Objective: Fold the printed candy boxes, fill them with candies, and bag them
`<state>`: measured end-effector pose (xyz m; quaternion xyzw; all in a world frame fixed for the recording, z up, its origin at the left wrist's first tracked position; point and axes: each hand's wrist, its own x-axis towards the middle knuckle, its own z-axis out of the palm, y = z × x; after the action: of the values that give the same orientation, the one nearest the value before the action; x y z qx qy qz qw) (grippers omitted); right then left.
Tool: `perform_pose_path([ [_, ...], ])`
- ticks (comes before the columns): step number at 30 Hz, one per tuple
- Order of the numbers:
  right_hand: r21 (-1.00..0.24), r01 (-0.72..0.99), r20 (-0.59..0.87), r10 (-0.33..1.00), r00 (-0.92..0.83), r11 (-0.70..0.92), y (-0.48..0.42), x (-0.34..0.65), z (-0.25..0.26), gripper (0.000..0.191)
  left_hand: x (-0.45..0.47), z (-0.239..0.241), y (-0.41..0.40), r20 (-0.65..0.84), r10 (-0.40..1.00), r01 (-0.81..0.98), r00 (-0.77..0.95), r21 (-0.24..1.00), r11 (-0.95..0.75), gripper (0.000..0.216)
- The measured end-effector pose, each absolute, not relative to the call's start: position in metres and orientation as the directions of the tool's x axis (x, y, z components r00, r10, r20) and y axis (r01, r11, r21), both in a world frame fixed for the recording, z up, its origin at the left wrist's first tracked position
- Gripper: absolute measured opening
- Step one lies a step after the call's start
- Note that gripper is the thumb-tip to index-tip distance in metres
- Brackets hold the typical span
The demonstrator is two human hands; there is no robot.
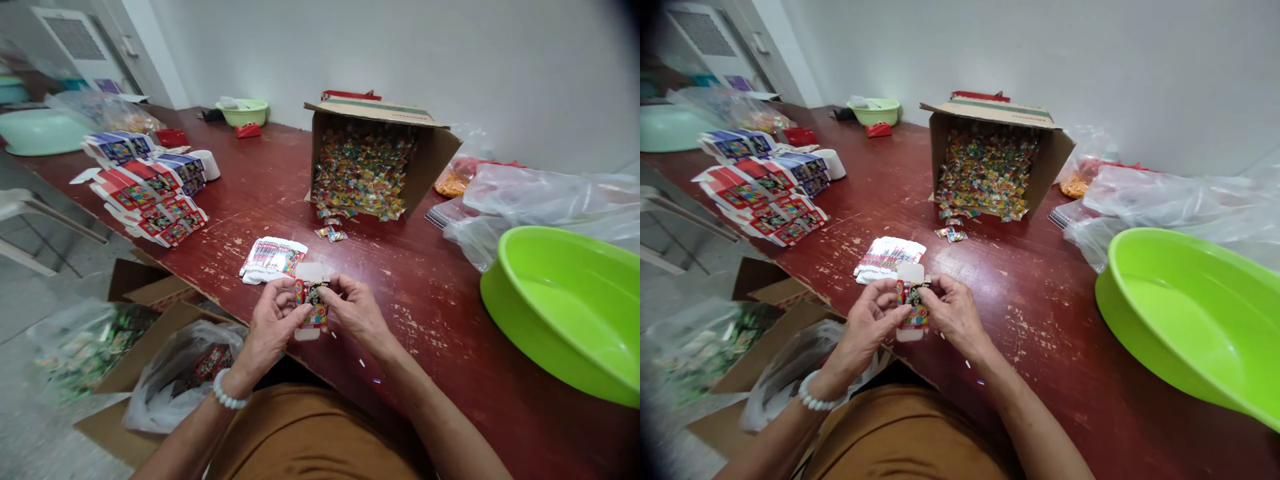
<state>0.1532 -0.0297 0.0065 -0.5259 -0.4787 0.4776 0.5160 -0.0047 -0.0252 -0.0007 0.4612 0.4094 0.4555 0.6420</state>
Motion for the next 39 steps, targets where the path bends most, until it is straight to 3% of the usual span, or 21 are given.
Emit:
perform_pose_path([
  [4,-0.995,-0.097,-0.01,0.987,0.159,0.006,-0.036,0.151,-0.001,0.049,-0.003,-0.003,-0.033,0.009,0.987,-0.216,0.16,0.976,0.026,0.068],
  [10,-0.973,-0.228,0.011,0.992,0.129,0.041,-0.038,0.147,-0.016,0.025,-0.008,-0.002,-0.026,-0.065,0.959,-0.153,0.277,0.982,0.11,0.045],
  [14,-0.953,-0.272,-0.156,0.986,0.055,-0.135,-0.032,0.157,-0.019,0.033,-0.011,-0.002,-0.022,-0.161,0.909,-0.188,0.383,0.95,0.248,0.034],
  [17,-0.956,-0.239,-0.183,0.983,0.022,-0.172,-0.028,0.164,-0.016,0.034,-0.01,-0.002,-0.019,-0.195,0.883,-0.181,0.428,0.938,0.295,0.031],
  [21,-0.967,-0.228,-0.114,0.993,-0.014,-0.115,-0.023,0.168,-0.01,0.04,-0.009,-0.005,-0.014,-0.188,0.896,-0.108,0.402,0.962,0.25,0.031],
  [23,-0.987,-0.147,-0.055,0.997,-0.062,-0.064,-0.021,0.168,-0.008,0.03,-0.007,-0.007,-0.013,-0.172,0.914,-0.152,0.368,0.958,0.242,0.039],
  [26,-0.996,0.003,0.087,0.996,-0.005,0.087,-0.021,0.168,-0.006,0.021,-0.003,-0.008,-0.014,-0.224,0.895,-0.231,0.387,0.916,0.329,0.056],
  [28,-0.976,0.104,0.199,0.979,0.045,0.194,-0.023,0.168,-0.004,0.017,0.0,-0.008,-0.016,-0.292,0.842,-0.207,0.454,0.885,0.418,0.056],
  [30,-0.962,0.157,0.224,0.975,0.0,0.221,-0.024,0.168,-0.001,0.017,0.004,-0.007,-0.018,-0.333,0.809,-0.178,0.485,0.868,0.464,0.057],
  [35,-0.999,-0.038,0.02,0.997,-0.068,0.018,-0.019,0.167,0.006,0.028,0.01,-0.004,-0.014,-0.333,0.834,-0.15,0.441,0.888,0.434,0.064],
  [39,-0.993,-0.087,-0.08,0.996,-0.038,-0.083,-0.012,0.17,0.013,0.026,0.013,-0.001,-0.011,-0.291,0.862,-0.118,0.415,0.922,0.368,0.061],
])
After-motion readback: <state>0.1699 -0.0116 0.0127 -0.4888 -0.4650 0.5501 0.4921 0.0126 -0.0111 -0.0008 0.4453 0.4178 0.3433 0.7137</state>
